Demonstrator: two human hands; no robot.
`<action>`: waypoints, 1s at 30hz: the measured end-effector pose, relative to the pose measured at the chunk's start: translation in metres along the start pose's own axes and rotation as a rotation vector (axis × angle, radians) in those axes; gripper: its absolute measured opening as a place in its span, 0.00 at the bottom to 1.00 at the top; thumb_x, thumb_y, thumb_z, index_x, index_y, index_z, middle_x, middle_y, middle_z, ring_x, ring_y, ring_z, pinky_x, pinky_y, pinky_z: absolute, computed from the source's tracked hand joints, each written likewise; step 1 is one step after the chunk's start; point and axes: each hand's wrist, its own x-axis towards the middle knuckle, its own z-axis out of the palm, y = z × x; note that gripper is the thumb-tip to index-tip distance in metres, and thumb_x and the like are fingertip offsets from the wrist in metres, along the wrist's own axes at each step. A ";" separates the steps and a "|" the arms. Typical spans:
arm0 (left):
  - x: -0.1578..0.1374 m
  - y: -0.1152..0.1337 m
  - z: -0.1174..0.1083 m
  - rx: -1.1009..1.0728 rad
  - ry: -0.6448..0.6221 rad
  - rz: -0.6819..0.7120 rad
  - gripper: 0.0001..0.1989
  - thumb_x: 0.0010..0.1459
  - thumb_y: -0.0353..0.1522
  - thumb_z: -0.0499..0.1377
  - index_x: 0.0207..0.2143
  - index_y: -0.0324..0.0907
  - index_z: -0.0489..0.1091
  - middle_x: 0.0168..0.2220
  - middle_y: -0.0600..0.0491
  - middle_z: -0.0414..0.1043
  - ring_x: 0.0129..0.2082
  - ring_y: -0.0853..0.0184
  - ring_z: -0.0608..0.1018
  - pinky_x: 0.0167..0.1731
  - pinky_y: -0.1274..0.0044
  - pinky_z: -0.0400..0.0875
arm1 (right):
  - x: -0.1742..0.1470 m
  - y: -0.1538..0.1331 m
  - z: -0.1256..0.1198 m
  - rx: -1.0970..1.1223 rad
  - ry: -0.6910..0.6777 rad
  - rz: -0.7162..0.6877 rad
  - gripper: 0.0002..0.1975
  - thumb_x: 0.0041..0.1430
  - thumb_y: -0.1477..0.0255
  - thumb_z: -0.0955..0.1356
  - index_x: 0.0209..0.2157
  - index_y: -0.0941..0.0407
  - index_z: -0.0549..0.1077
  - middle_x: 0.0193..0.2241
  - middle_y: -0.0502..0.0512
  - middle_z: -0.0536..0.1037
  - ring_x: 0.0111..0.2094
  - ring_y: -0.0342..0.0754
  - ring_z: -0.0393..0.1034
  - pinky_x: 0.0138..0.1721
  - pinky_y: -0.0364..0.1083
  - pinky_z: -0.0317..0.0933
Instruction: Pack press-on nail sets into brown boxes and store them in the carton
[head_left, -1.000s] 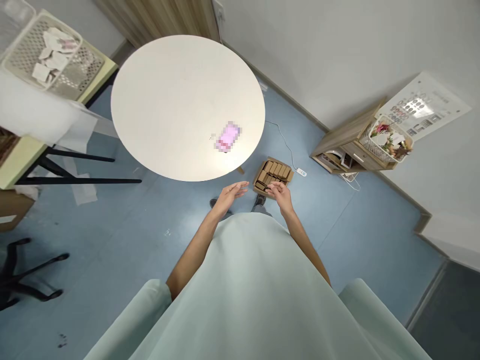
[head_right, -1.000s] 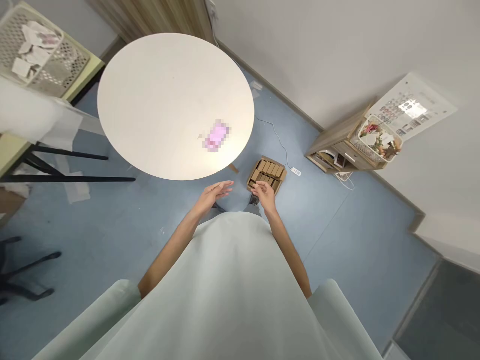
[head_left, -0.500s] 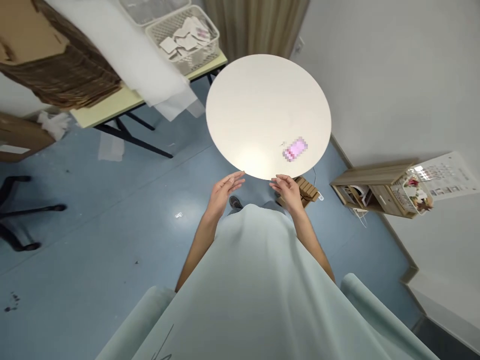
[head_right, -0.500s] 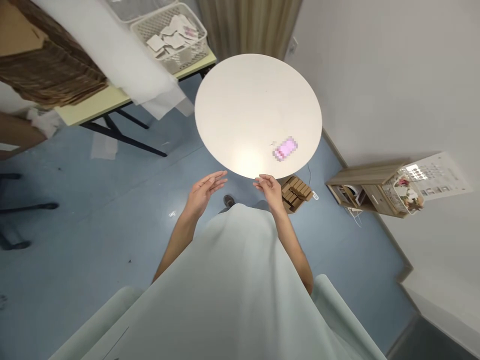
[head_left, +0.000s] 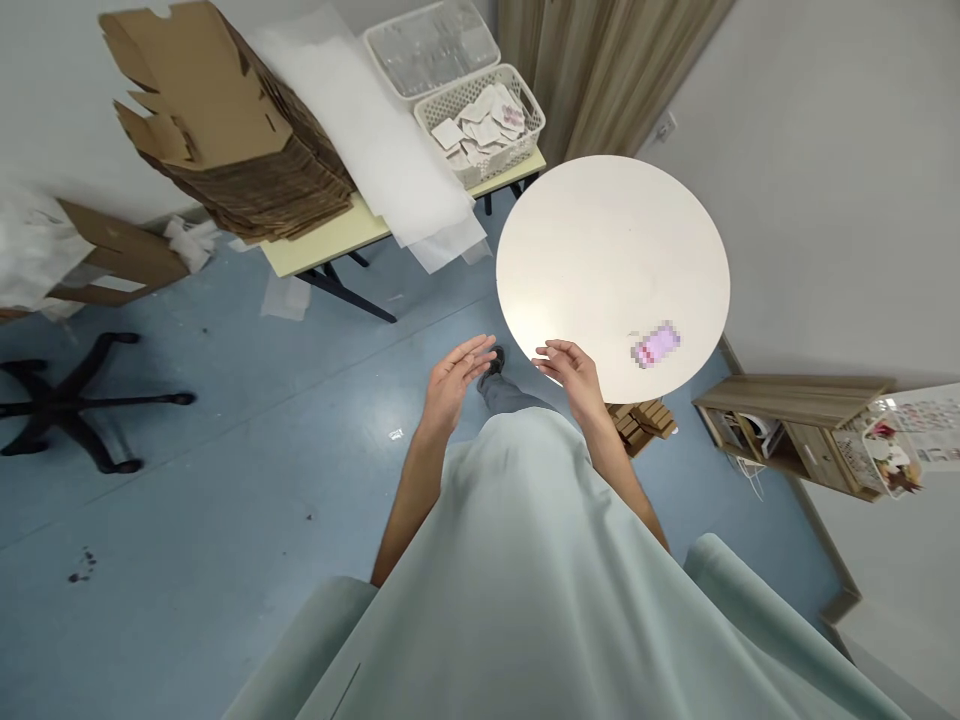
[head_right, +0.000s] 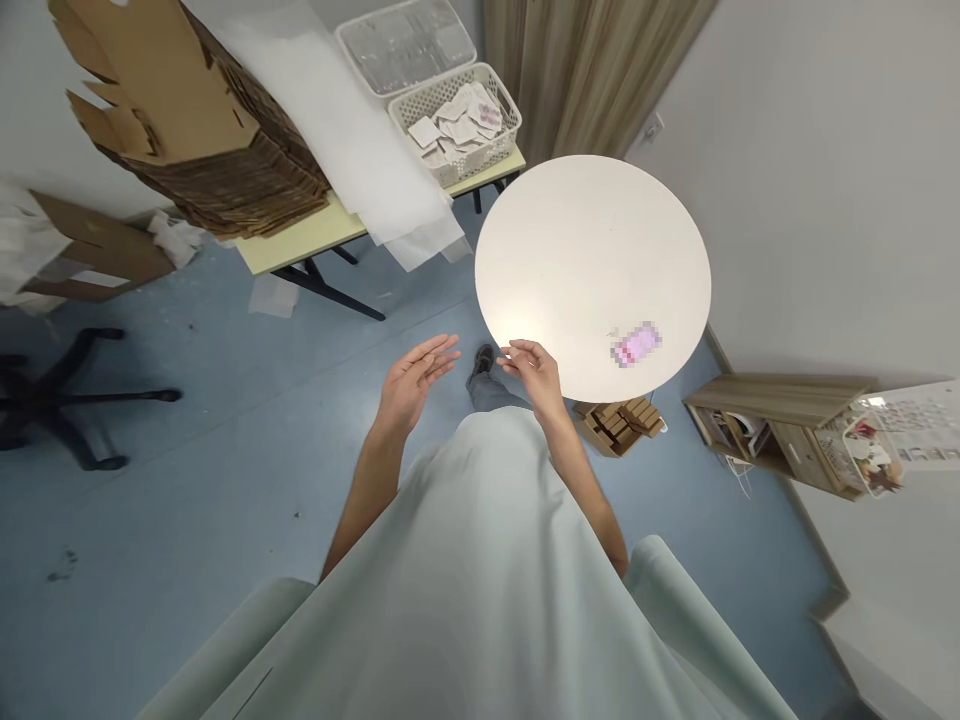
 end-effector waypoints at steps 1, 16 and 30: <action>0.009 0.008 -0.007 0.000 0.003 0.000 0.25 0.74 0.46 0.60 0.65 0.47 0.80 0.71 0.43 0.78 0.68 0.50 0.83 0.74 0.53 0.72 | 0.011 -0.002 0.010 0.009 -0.011 0.006 0.22 0.59 0.50 0.81 0.47 0.49 0.83 0.48 0.55 0.89 0.48 0.53 0.88 0.60 0.55 0.80; 0.196 0.113 -0.125 0.141 0.061 0.006 0.31 0.70 0.52 0.66 0.65 0.44 0.79 0.71 0.40 0.78 0.69 0.47 0.82 0.73 0.52 0.73 | 0.145 -0.048 0.141 0.106 0.009 0.024 0.23 0.61 0.49 0.81 0.49 0.49 0.83 0.49 0.55 0.89 0.49 0.52 0.88 0.58 0.53 0.80; 0.450 0.155 -0.166 0.444 -0.222 0.036 0.25 0.65 0.44 0.68 0.60 0.43 0.80 0.68 0.38 0.79 0.65 0.48 0.83 0.69 0.57 0.75 | 0.177 -0.079 0.236 0.217 0.506 0.005 0.26 0.58 0.47 0.83 0.48 0.49 0.84 0.49 0.55 0.89 0.48 0.52 0.88 0.60 0.54 0.80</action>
